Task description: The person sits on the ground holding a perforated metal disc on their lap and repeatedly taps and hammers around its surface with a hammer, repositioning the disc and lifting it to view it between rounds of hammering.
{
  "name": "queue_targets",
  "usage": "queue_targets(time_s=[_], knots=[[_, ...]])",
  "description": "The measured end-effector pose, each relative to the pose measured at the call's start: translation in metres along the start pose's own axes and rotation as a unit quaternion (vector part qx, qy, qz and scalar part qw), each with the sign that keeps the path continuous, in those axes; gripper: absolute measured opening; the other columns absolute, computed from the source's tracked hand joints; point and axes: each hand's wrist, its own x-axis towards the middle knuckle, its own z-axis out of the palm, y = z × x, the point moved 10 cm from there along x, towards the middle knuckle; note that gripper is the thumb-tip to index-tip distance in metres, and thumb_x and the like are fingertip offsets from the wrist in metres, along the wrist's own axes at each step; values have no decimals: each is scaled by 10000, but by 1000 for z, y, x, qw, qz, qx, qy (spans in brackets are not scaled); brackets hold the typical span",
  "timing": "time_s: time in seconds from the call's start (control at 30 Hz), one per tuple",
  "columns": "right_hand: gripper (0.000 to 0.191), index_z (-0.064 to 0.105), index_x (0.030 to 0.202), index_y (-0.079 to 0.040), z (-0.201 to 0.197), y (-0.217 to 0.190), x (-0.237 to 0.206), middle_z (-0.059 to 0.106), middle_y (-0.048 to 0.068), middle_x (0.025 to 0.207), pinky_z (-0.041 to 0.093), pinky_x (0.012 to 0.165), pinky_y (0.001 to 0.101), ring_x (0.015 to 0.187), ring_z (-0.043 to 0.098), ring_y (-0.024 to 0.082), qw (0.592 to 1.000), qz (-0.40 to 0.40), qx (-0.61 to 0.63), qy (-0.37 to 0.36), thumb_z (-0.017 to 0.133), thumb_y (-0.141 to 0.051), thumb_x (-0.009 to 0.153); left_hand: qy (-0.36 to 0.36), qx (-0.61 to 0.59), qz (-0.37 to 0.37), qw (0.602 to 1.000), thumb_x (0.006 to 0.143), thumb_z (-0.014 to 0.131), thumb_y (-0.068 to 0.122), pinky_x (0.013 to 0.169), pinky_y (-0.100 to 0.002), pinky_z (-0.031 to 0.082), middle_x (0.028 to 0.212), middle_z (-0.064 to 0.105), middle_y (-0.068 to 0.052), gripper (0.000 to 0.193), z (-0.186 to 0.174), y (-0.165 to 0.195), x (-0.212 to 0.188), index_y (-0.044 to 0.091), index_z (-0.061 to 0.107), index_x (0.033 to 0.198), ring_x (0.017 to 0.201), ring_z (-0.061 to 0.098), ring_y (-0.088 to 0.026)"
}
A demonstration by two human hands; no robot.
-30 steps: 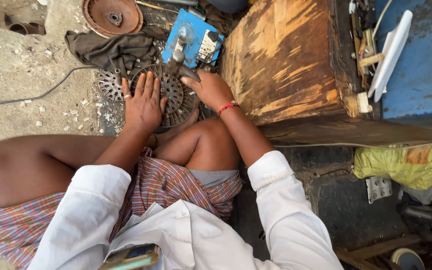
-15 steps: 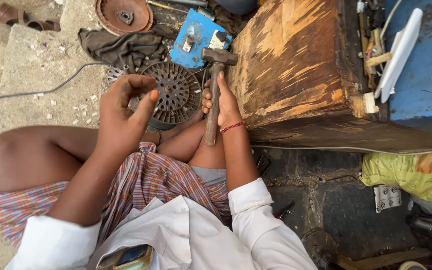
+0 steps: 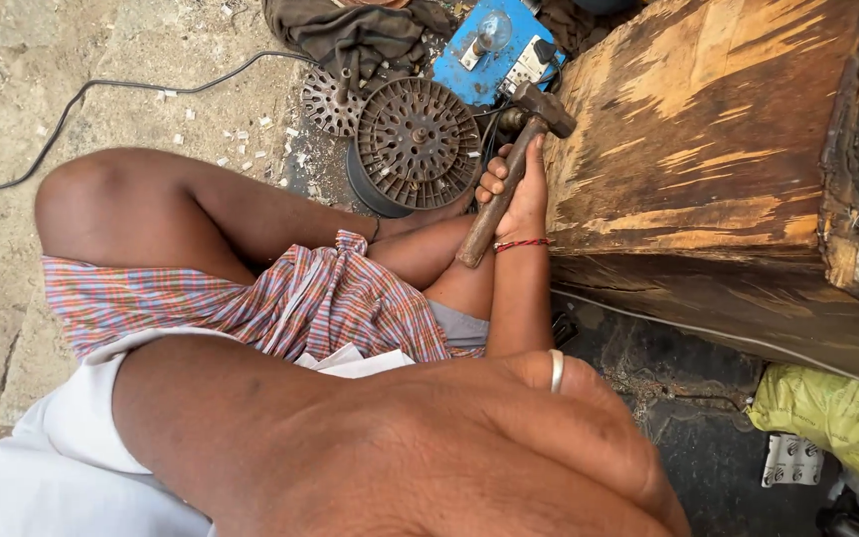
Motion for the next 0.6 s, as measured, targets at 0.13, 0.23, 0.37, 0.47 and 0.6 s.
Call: queue_targets(time_s=[0.13,0.23,0.37,0.47,0.6], knots=[[520,576,989,-88,1,1,-2,526,-5,668,470,482,293,507,528,104,1000,7,-9,6,493,-599,1031,-11,0,7,1000,1278,310,290,1019,-314,488,1293,634,-149,417,5,-1,-2,-25,582,1284,1118,625,-234],[517,574,997,-91,2,-1,-3,525,2,675,470,496,304,513,521,106,1000,-6,-3,7,505,-603,1029,-17,-6,14,1000,1272,328,274,1002,-332,486,1276,638,-161,401,5,-1,1,-37,581,1264,1107,624,-247],[516,574,998,-95,3,-1,-4,523,-7,673,461,491,298,510,520,106,1000,-10,-9,8,504,-606,1020,-48,-29,28,998,1264,352,253,980,-356,484,1255,643,-178,382,4,1,11,-52,579,1236,1092,624,-263],[517,575,1006,-92,5,1,-6,525,-6,679,463,498,301,519,525,107,1000,-9,-5,2,516,-605,1019,-73,-44,53,995,1258,369,237,964,-374,482,1239,647,-190,369,-6,9,17,-64,578,1215,1080,623,-275],[515,572,1002,-96,10,8,-8,526,-6,679,459,498,303,522,526,109,1000,-5,4,-3,543,-610,1011,19,88,29,996,1163,517,184,890,-361,517,1162,680,-143,201,-58,12,4,15,626,1151,1021,659,-233]])
